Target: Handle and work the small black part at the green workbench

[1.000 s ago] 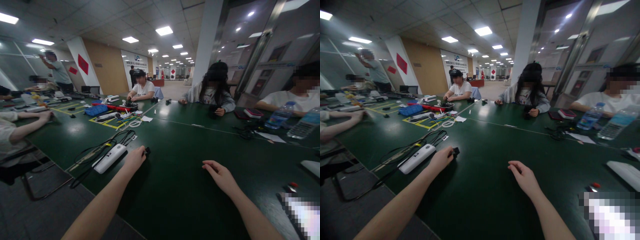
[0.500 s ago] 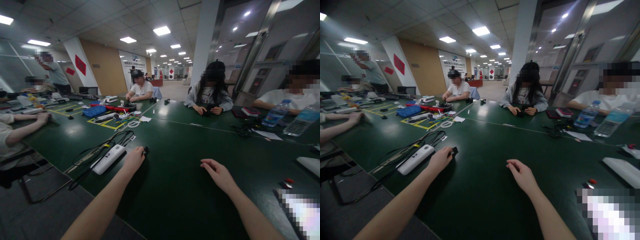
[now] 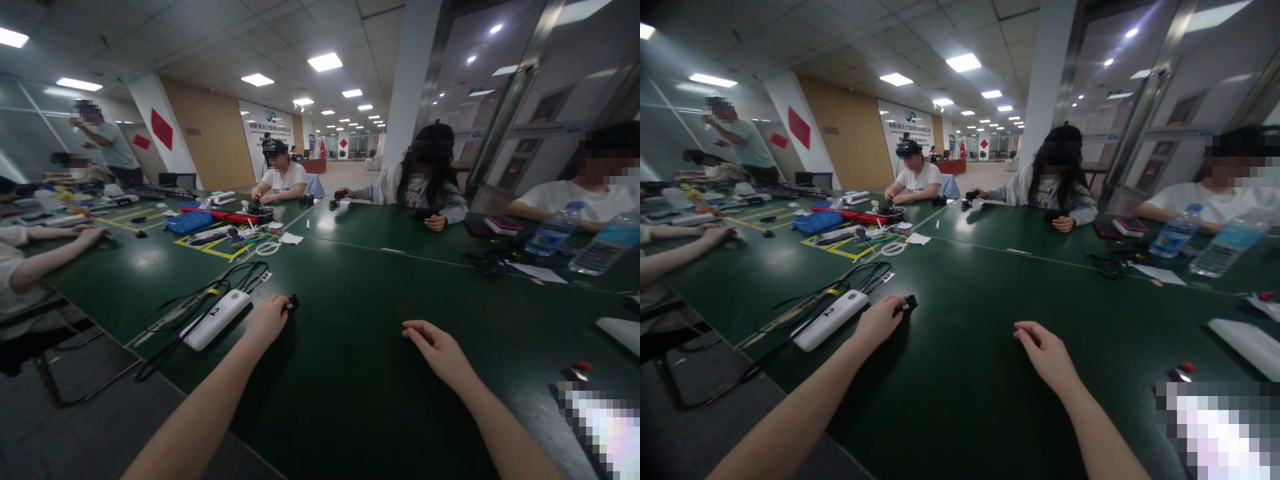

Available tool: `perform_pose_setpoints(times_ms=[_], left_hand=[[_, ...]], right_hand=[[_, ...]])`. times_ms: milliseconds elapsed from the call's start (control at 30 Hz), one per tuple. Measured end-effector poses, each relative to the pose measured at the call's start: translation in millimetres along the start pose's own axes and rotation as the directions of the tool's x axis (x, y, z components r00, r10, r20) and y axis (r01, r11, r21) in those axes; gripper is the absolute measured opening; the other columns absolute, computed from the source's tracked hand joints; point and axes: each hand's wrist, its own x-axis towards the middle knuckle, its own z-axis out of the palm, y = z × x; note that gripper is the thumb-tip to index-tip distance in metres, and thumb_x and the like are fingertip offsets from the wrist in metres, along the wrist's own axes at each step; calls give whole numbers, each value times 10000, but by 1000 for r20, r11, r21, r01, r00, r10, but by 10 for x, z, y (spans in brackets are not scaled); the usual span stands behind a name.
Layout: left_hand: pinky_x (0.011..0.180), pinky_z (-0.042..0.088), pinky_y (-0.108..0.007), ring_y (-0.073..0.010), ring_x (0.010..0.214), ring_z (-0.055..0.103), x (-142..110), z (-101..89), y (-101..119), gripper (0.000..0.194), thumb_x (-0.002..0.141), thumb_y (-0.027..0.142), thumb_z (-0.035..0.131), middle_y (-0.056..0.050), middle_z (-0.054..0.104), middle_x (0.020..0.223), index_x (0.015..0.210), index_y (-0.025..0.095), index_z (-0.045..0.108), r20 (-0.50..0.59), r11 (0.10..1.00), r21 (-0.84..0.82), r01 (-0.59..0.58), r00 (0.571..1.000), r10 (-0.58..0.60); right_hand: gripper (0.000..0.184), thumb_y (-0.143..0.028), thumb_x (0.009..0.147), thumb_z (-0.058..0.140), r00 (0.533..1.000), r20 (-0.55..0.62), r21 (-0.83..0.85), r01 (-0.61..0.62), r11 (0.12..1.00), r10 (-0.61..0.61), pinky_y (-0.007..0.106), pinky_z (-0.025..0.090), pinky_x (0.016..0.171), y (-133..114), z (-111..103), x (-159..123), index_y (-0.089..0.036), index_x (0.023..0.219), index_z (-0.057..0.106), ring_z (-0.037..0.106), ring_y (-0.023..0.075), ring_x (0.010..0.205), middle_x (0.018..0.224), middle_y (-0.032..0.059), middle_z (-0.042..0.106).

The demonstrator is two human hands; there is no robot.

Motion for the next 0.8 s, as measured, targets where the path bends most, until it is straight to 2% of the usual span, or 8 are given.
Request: perform_pose_setpoints(times_ms=[167, 367, 600, 800], left_hand=[[695, 431, -292, -194, 902, 563, -4, 17, -2, 247, 805, 242, 415, -23, 579, 1053, 1019, 259, 538, -11, 999, 26, -19, 1000, 20], [733, 420, -296, -207, 1015, 512, -10, 5, 43, 256, 821, 235, 396, -51, 586, 1060, 1046, 237, 519, -10, 1000, 22, -6, 1000, 6], [761, 405, -270, -173, 927, 550, 60, -1, -152, 257, 803, 257, 438, -38, 610, 975, 1037, 227, 541, 17, 989, -150, -14, 1000, 17], [749, 409, -260, -154, 841, 553, 131, 85, -258, 273, 792, 248, 442, -38, 603, 907, 1034, 193, 554, -15, 949, -310, -50, 999, 48]], right_hand=[[361, -423, 777, 421, 1000, 3, 8, -7, 1000, 7, 347, 464, 755, 7, 4, 5, -233, 1055, 552, 579, 217, 937, 990, 36, 642], [376, -462, 743, 442, 999, 10, 3, -33, 999, 33, 368, 484, 716, 144, -3, 84, -262, 1038, 563, 594, 245, 908, 986, 32, 658], [407, -499, 702, 461, 999, 27, 26, -42, 999, 41, 381, 498, 698, 269, -14, 175, -279, 1024, 577, 597, 268, 916, 973, 36, 672], [407, -486, 718, 446, 1000, 13, 21, -29, 999, 29, 366, 493, 715, 213, -7, 138, -257, 1031, 571, 590, 254, 933, 990, 44, 661]])
